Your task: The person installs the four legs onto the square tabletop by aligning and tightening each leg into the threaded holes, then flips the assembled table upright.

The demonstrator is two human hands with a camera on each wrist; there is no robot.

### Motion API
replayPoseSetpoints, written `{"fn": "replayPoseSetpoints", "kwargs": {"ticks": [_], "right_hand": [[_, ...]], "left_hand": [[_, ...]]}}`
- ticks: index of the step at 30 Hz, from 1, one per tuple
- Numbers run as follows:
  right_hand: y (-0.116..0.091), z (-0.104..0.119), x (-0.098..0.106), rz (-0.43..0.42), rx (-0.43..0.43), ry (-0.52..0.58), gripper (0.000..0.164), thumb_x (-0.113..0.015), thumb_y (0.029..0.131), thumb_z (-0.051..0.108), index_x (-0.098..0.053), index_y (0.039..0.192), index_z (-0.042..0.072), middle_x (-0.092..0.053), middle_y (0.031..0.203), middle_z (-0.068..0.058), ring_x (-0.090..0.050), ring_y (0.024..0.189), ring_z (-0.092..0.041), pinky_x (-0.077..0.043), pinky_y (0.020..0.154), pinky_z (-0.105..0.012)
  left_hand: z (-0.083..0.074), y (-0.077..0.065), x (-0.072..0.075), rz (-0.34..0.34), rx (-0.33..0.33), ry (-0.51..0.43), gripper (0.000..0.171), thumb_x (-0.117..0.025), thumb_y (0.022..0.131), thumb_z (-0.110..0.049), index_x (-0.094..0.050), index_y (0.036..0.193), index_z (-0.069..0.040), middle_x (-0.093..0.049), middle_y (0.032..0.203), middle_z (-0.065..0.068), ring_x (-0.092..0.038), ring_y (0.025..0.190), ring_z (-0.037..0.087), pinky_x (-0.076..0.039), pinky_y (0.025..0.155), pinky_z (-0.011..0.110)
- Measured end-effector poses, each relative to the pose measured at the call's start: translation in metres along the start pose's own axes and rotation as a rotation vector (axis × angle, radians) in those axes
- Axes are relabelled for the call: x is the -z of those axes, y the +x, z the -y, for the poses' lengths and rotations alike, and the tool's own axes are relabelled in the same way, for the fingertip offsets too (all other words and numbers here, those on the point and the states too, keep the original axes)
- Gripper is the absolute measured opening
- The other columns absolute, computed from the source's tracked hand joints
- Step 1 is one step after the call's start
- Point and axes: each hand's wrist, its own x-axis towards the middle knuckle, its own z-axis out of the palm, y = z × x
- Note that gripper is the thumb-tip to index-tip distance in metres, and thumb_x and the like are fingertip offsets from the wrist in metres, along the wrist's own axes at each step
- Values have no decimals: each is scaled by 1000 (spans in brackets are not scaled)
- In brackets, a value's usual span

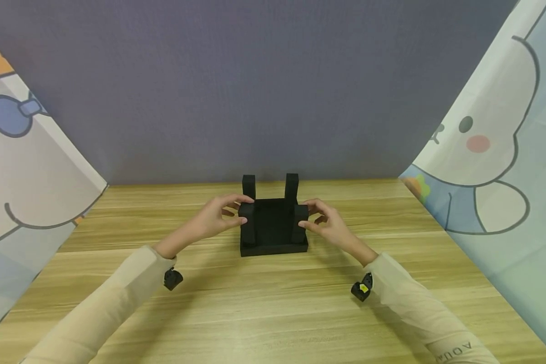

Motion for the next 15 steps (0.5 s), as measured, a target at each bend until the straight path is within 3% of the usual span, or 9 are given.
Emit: {"fn": "replayPoseSetpoints", "kwargs": {"ticks": [5, 9, 15], "right_hand": [[0, 0, 0, 0, 3, 1, 39, -66, 81, 1, -52, 116, -6, -57, 103, -22, -55, 94, -32, -50, 72, -43], [1, 0, -1, -2, 8, -6, 39, -67, 81, 1, -52, 116, -6, -58, 102, -22, -55, 94, -33, -51, 71, -43], [0, 0, -1, -4, 4, -6, 40, -67, 80, 0, -52, 117, -6, -57, 102, -23, -55, 94, -33, -51, 72, -44]], "left_hand": [[0, -3, -5, -59, 39, -14, 44, -70, 81, -15, -56, 121, -9, -57, 122, 9, -59, 100, 26, -52, 82, 42], [-1, -5, -9, -93, 32, 13, 45, -72, 79, -18, -56, 121, -10, -57, 122, 9, -60, 99, 26, -52, 80, 41], [-1, -4, -8, -75, 1, 42, 46, -70, 80, -16, -56, 123, -14, -56, 126, 8, -59, 99, 26, -53, 79, 41]]}}
